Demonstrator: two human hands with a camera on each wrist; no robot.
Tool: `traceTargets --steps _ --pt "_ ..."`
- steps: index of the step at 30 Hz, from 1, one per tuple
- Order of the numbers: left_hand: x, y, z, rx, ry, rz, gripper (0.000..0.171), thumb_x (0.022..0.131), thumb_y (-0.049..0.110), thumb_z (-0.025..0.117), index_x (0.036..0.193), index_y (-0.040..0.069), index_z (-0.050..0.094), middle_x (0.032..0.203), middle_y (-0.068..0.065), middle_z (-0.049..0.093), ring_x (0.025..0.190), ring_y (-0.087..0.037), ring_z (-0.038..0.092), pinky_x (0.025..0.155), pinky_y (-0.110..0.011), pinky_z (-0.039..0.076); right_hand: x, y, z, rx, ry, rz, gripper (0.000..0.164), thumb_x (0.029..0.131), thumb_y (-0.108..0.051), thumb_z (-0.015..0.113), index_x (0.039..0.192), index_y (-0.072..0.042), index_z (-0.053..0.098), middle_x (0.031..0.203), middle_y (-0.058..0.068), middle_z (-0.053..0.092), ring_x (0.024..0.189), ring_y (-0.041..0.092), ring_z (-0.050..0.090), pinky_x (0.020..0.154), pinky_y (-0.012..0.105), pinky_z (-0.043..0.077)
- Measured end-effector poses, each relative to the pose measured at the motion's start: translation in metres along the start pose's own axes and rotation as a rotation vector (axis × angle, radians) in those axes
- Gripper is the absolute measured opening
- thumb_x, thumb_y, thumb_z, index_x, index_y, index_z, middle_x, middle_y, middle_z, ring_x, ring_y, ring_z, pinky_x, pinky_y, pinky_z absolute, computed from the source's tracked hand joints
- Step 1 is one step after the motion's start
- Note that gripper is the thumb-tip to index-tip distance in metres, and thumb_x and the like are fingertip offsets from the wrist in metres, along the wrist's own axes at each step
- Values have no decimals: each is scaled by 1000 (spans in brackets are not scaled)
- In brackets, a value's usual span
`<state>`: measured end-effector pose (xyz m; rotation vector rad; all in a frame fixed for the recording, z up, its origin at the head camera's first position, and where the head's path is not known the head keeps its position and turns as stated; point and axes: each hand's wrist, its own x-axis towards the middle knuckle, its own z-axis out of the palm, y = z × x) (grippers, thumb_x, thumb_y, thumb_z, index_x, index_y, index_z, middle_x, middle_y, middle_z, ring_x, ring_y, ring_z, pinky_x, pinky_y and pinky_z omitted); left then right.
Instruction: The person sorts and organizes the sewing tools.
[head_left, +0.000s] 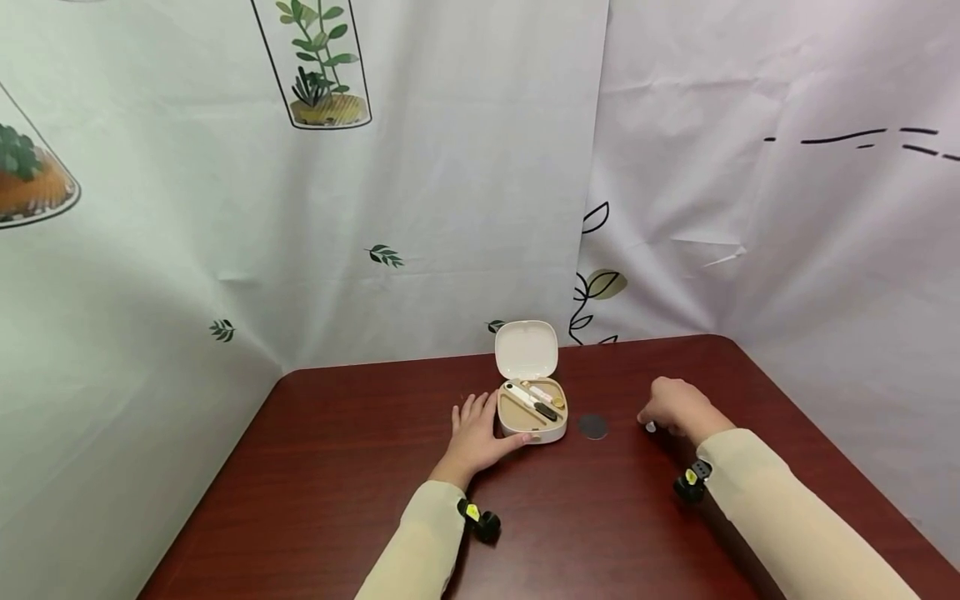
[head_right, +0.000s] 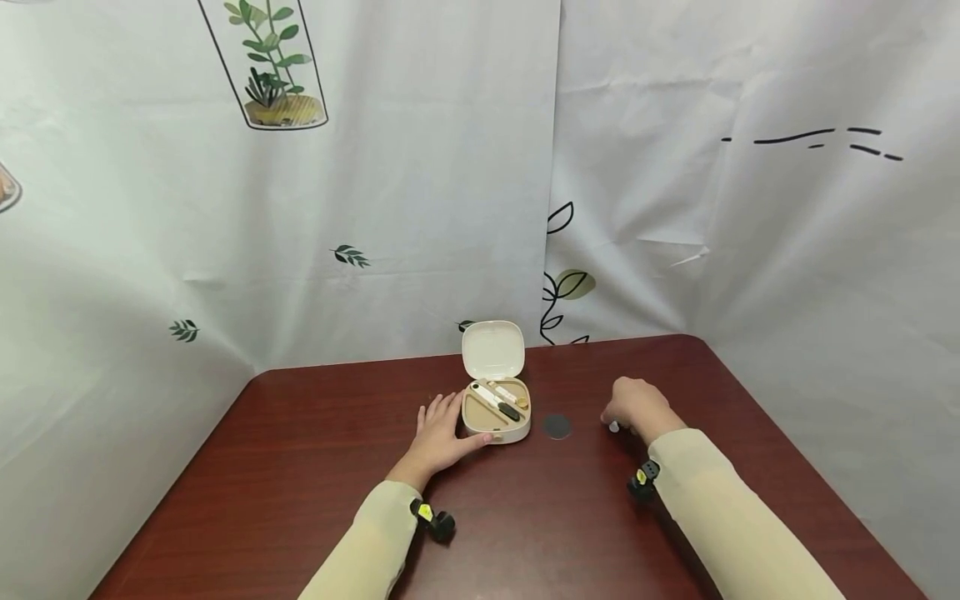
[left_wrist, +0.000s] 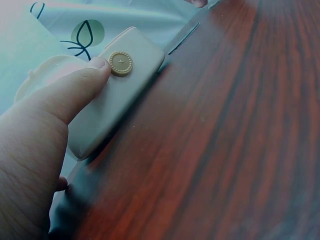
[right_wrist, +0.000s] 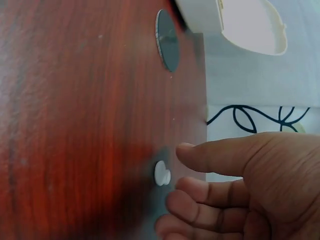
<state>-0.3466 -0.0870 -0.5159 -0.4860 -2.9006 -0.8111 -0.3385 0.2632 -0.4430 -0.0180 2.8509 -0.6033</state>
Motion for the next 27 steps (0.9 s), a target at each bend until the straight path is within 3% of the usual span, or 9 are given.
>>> traceTargets --steps 5,13,20,27 --pt "0 0 -1 5 -13 -8 108 79 77 64 160 13 31 158 -18 37 150 -41 21 118 -66 8 -7 -1 2 -9 -11 5 21 83 -14 75 66 -5 67 56 7 56 48 21 55 47 31 47" --pt "1 -2 0 16 3 -8 107 79 77 65 159 14 32 157 -18 38 150 -41 22 118 -66 8 -6 -6 5 -37 -1 -21 18 83 -4 71 65 -6 64 53 5 53 46 18 51 45 28 42" --pt "0 -1 2 9 14 3 107 78 77 66 159 14 34 156 -19 39 149 -43 23 117 -67 10 1 -3 7 49 -9 -78 23 85 -2 68 63 -4 65 53 4 54 48 17 52 46 29 46" --pt "1 -2 3 10 14 6 108 78 78 65 159 13 33 155 -19 40 149 -43 24 117 -67 10 14 -15 8 124 33 -161 23 92 -6 64 70 -6 63 60 4 58 55 17 55 54 31 48"
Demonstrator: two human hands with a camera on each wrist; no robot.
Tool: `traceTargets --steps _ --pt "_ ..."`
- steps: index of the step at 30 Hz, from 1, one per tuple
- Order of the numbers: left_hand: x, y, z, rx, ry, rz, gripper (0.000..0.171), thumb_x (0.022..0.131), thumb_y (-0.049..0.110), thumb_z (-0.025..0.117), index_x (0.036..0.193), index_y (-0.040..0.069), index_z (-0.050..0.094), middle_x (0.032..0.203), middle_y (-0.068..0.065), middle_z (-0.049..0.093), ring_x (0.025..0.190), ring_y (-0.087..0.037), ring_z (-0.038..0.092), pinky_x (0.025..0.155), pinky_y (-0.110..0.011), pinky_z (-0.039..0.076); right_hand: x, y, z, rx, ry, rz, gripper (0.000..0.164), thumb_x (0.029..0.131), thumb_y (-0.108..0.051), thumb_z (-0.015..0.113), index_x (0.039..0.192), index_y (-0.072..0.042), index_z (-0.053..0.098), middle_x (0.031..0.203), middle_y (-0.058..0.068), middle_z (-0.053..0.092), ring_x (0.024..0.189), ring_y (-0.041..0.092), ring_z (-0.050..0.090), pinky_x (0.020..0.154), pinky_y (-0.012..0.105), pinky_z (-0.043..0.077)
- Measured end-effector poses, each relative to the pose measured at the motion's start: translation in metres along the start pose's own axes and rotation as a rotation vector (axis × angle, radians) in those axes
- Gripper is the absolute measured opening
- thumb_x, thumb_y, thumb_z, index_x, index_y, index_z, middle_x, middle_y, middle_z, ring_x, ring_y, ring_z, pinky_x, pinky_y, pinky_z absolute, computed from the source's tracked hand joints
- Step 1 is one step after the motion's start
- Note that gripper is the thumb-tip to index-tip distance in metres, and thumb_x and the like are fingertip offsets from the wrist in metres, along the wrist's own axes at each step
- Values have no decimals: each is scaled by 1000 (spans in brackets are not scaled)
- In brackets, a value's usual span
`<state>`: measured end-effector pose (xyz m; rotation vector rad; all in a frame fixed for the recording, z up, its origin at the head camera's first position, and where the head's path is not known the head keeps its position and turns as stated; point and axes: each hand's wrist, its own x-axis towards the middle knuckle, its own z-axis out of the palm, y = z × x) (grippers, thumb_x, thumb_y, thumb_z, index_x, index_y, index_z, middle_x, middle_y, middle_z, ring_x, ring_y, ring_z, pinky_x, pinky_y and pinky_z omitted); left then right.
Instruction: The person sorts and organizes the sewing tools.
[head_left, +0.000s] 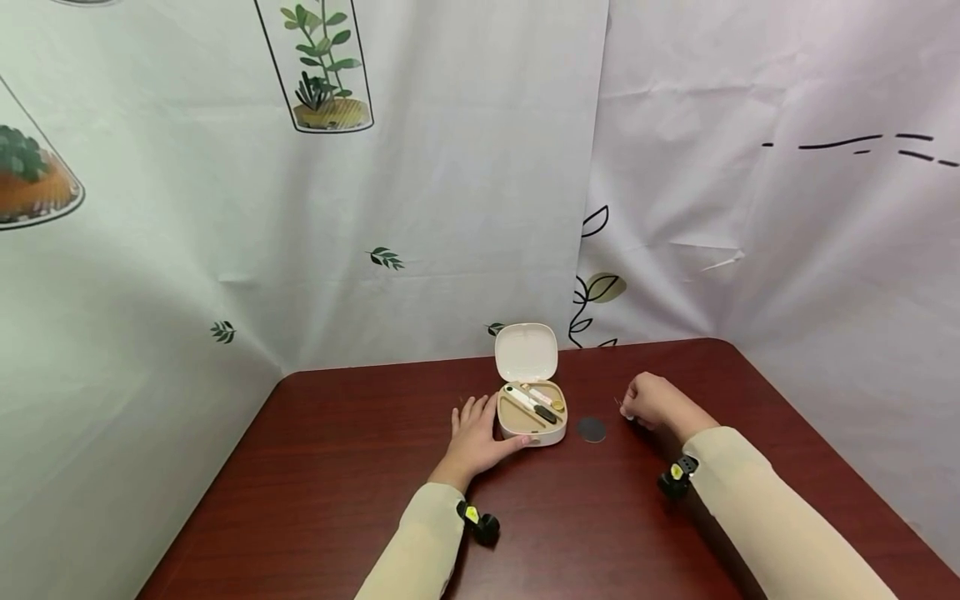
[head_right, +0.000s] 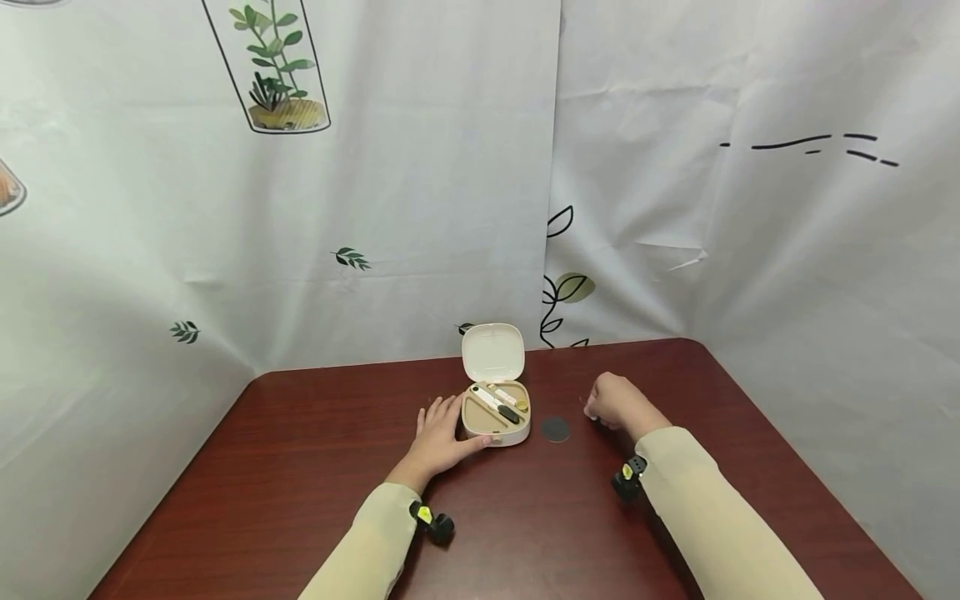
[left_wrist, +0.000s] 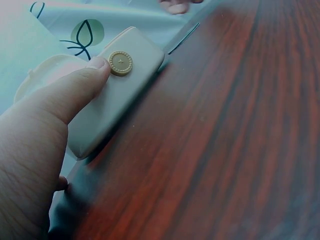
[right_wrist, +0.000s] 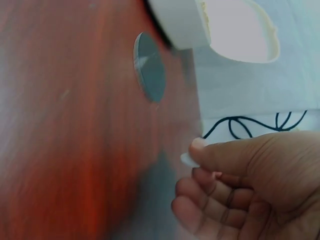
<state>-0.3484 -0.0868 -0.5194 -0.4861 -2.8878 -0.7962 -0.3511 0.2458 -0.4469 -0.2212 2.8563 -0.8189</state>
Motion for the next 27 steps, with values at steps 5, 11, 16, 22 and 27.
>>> traceTargets --steps 5,11,16,22,27 --pt "-1 2 -2 0 -6 -9 107 79 76 65 159 13 32 156 -19 39 149 -42 23 117 -67 9 16 -14 1 92 21 -52 19 96 -7 63 78 -5 65 64 3 58 56 15 55 55 30 49" --pt "-2 4 -3 2 -15 -15 106 79 75 65 159 14 32 157 -19 38 150 -42 22 118 -66 9 32 -34 9 165 26 -89 14 97 -6 63 83 -3 65 68 5 58 58 15 54 55 29 50" --pt "-3 3 -3 0 -16 -19 105 79 75 65 159 15 33 157 -19 38 150 -42 22 118 -66 9 42 -49 18 170 19 -108 14 97 -5 63 83 -3 65 68 4 58 57 14 54 56 29 51" --pt "-2 3 -2 1 -20 -15 107 79 76 65 159 13 33 157 -19 38 150 -41 22 118 -66 9 49 -59 28 178 10 -124 14 98 -4 61 86 -1 66 70 5 58 59 15 55 56 29 52" --pt "-1 2 -1 11 -22 -15 107 79 77 64 160 14 31 157 -18 38 150 -40 22 118 -65 8 51 -65 33 186 2 -107 13 100 -5 60 90 0 67 70 5 58 59 15 54 56 29 51"
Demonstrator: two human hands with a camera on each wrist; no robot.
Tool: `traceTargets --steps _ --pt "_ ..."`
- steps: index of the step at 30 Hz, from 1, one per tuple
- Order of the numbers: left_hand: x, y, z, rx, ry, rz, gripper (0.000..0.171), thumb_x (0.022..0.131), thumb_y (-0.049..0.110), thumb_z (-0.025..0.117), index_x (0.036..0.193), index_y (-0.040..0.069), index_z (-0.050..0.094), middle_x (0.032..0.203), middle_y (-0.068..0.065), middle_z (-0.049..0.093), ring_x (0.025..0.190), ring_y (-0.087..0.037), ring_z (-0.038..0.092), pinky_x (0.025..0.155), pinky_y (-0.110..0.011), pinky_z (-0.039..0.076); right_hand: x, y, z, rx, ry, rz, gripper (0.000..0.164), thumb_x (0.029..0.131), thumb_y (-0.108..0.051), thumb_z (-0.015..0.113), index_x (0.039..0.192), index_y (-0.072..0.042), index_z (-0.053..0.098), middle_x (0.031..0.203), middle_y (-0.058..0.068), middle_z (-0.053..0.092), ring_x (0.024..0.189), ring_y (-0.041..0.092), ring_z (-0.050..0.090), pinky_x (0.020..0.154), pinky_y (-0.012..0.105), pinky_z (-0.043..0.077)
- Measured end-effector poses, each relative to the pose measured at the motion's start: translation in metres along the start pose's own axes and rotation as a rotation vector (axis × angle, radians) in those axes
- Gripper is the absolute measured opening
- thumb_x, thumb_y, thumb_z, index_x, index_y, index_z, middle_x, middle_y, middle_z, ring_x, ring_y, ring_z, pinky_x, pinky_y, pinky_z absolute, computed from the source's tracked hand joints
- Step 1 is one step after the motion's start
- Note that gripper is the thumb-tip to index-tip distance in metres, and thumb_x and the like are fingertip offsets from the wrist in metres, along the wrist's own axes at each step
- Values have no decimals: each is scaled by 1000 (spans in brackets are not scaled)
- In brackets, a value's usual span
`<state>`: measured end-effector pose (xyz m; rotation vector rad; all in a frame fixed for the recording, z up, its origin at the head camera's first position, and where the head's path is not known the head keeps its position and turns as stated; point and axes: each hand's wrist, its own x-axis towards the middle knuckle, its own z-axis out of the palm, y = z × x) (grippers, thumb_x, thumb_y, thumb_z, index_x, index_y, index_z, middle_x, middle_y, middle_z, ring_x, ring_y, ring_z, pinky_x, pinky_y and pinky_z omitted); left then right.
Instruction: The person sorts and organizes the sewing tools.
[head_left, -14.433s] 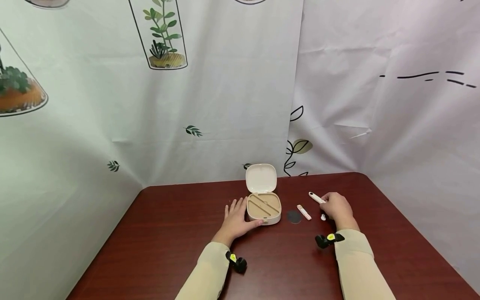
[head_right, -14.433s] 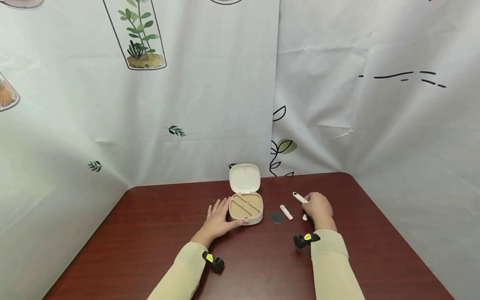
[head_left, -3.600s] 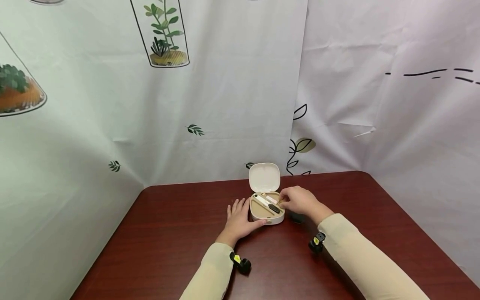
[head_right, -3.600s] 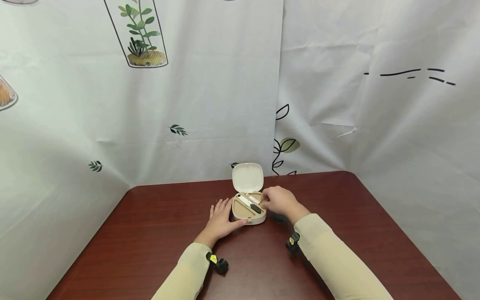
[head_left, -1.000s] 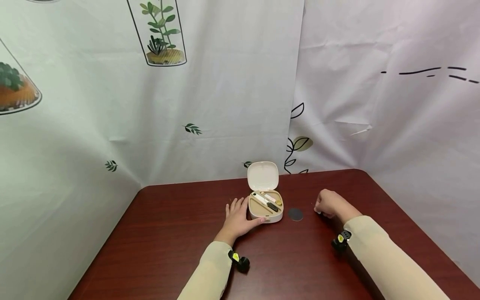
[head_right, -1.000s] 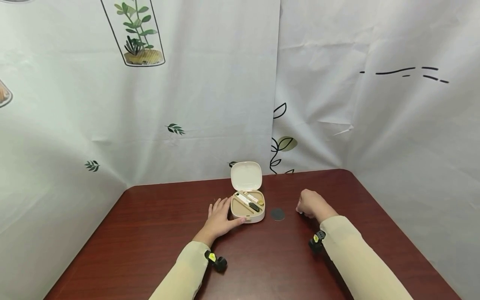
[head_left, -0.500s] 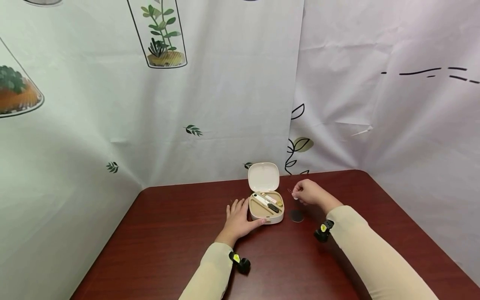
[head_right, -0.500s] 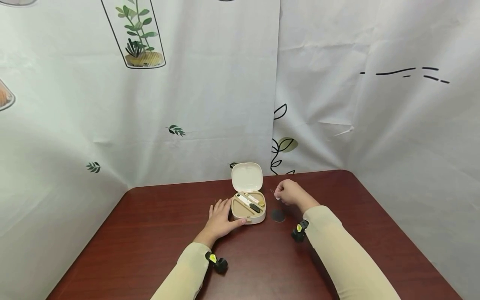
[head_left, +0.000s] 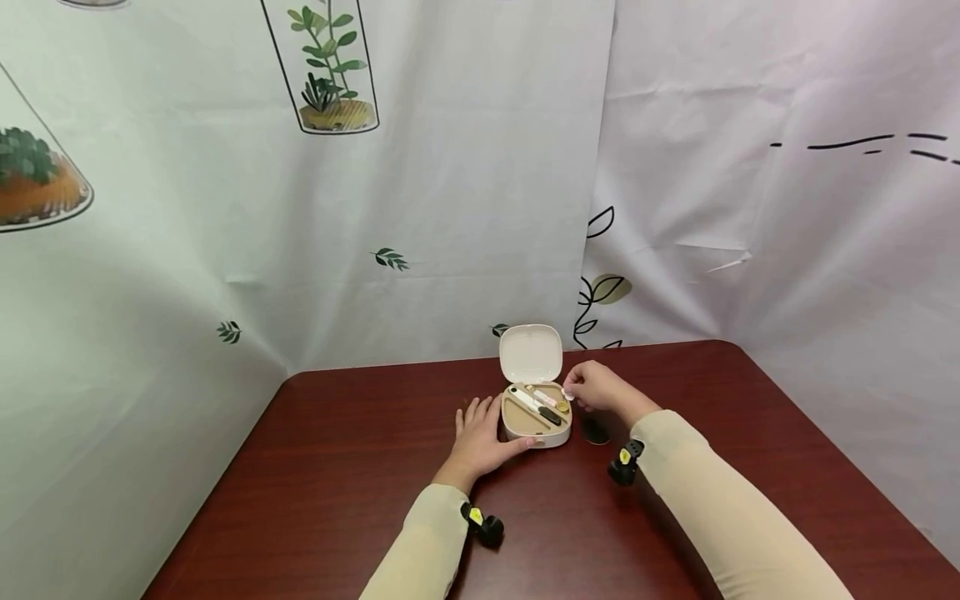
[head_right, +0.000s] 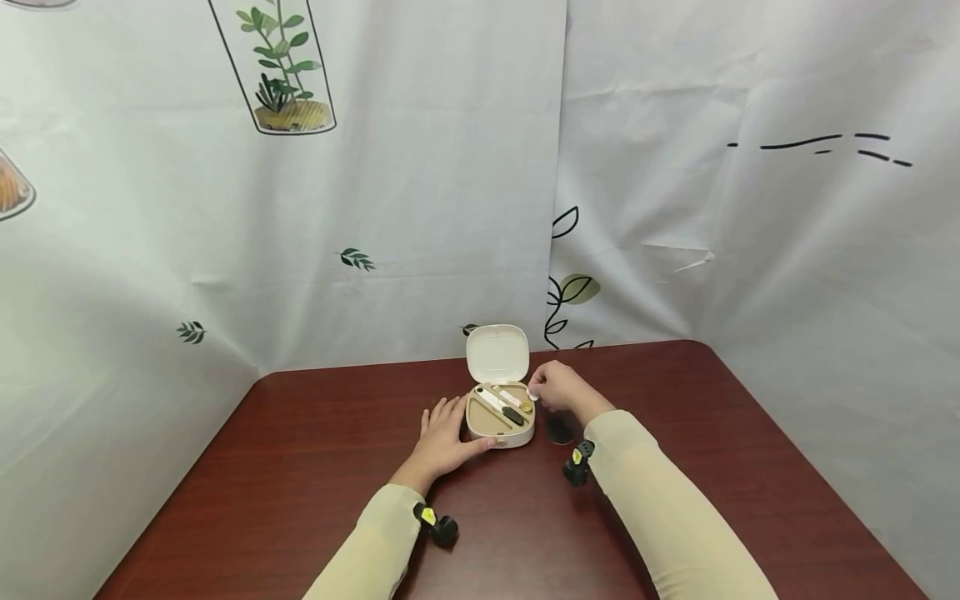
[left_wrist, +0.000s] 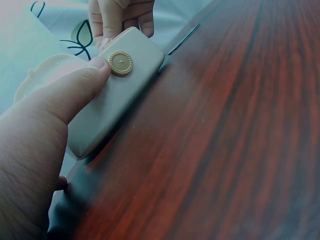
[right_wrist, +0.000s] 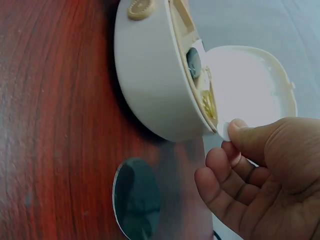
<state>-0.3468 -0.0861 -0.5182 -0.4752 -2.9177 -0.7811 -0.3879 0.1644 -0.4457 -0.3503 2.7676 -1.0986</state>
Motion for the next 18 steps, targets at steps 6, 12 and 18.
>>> traceTargets --steps 6,12,18 --pt "-1 4 -3 -14 8 5 105 80 75 65 159 14 33 156 -18 39 149 -41 23 117 -66 9 3 -6 7 -83 32 -14 12 99 -8 62 89 -4 68 72 4 60 64 16 56 59 30 48" --pt "-1 3 -3 -14 12 5 105 80 75 65 159 13 33 156 -18 39 149 -42 24 117 -67 10 7 -10 12 -203 52 -34 12 98 -10 64 87 -7 67 80 3 63 74 18 57 69 33 48" --pt "-1 3 -3 -9 11 3 106 80 76 65 159 13 33 156 -18 39 149 -42 24 116 -68 10 9 -11 14 -281 42 -38 13 96 -8 63 83 -9 67 75 3 60 70 17 55 65 31 47"
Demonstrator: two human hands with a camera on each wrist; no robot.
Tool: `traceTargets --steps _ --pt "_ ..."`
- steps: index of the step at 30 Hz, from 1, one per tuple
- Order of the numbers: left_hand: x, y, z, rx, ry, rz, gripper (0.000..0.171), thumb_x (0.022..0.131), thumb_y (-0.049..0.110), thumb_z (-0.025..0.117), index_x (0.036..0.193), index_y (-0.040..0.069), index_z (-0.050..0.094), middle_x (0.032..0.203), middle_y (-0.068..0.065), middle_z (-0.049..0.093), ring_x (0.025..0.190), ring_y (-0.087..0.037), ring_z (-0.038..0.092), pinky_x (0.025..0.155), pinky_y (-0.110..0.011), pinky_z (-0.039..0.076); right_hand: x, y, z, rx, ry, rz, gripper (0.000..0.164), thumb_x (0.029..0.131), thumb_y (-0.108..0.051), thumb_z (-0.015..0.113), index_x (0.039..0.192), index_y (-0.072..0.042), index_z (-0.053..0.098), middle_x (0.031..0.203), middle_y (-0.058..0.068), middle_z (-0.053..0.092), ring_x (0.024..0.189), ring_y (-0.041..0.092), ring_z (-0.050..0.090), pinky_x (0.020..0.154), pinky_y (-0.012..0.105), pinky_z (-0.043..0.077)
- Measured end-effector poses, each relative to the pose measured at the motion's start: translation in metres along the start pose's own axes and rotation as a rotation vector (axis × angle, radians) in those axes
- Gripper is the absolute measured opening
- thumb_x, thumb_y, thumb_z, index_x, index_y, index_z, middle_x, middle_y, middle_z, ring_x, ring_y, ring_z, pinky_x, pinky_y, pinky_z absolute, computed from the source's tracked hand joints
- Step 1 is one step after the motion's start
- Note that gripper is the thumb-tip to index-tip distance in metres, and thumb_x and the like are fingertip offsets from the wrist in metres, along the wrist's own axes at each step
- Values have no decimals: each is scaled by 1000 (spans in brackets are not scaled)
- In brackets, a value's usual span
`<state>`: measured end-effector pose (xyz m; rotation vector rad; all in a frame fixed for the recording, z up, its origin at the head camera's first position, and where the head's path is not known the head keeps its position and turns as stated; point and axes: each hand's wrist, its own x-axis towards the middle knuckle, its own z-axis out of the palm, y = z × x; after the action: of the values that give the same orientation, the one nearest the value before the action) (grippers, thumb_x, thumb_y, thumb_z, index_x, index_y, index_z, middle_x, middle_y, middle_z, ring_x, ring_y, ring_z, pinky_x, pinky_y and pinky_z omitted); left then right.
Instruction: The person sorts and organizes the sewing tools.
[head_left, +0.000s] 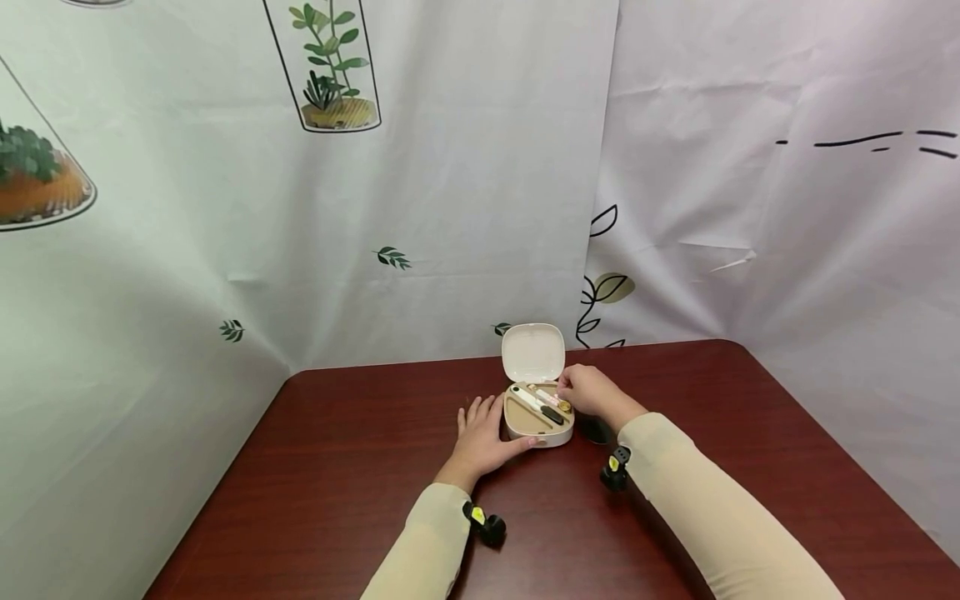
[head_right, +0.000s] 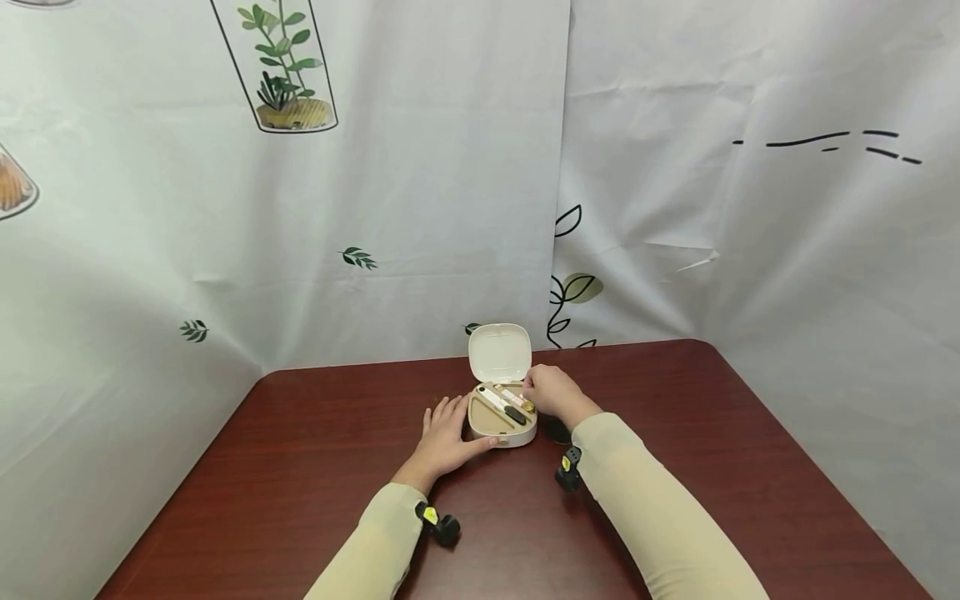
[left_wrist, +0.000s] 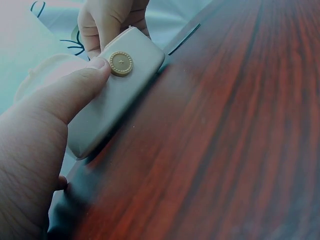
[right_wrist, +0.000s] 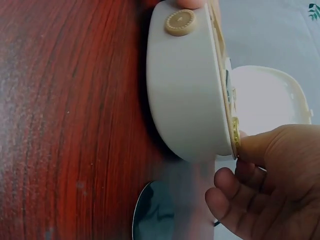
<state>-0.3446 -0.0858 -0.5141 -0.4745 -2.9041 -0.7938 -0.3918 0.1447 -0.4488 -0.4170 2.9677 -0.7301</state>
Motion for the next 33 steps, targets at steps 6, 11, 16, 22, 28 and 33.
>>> traceTargets --steps 6,11,16,22,28,33 --pt "1 -2 2 15 -3 -1 108 79 77 64 159 13 32 156 -17 39 149 -42 23 117 -67 10 2 -1 2 25 18 22 11 93 -8 69 82 -8 65 76 3 60 70 18 55 63 30 46" --pt "2 -2 2 13 -10 0 108 79 78 63 160 14 31 157 -17 38 150 -41 22 117 -67 10 3 0 2 101 17 58 13 91 -7 72 83 -7 61 75 6 59 66 18 57 57 29 47" --pt "2 -2 2 13 -9 -5 107 79 78 63 160 15 31 157 -17 38 150 -41 22 118 -66 9 3 -2 0 120 10 68 13 91 -6 71 84 -6 60 75 7 60 63 18 58 54 28 49" --pt "1 -1 1 2 -5 -3 107 79 77 64 160 15 32 157 -17 38 150 -41 23 117 -66 10 2 -4 0 107 12 80 12 93 -6 70 86 -6 60 76 7 59 63 18 58 54 29 49" --pt "1 -1 0 -1 -6 -4 107 79 77 64 160 15 32 157 -17 38 150 -42 22 117 -66 9 4 -4 1 80 23 72 13 93 -6 69 85 -8 59 76 7 59 62 18 58 53 28 48" --pt "0 -2 1 -5 1 1 107 79 77 65 159 15 32 156 -17 39 149 -42 23 117 -67 10 0 -2 -2 70 80 60 11 93 -10 68 87 -9 59 76 5 58 67 19 56 59 31 46"
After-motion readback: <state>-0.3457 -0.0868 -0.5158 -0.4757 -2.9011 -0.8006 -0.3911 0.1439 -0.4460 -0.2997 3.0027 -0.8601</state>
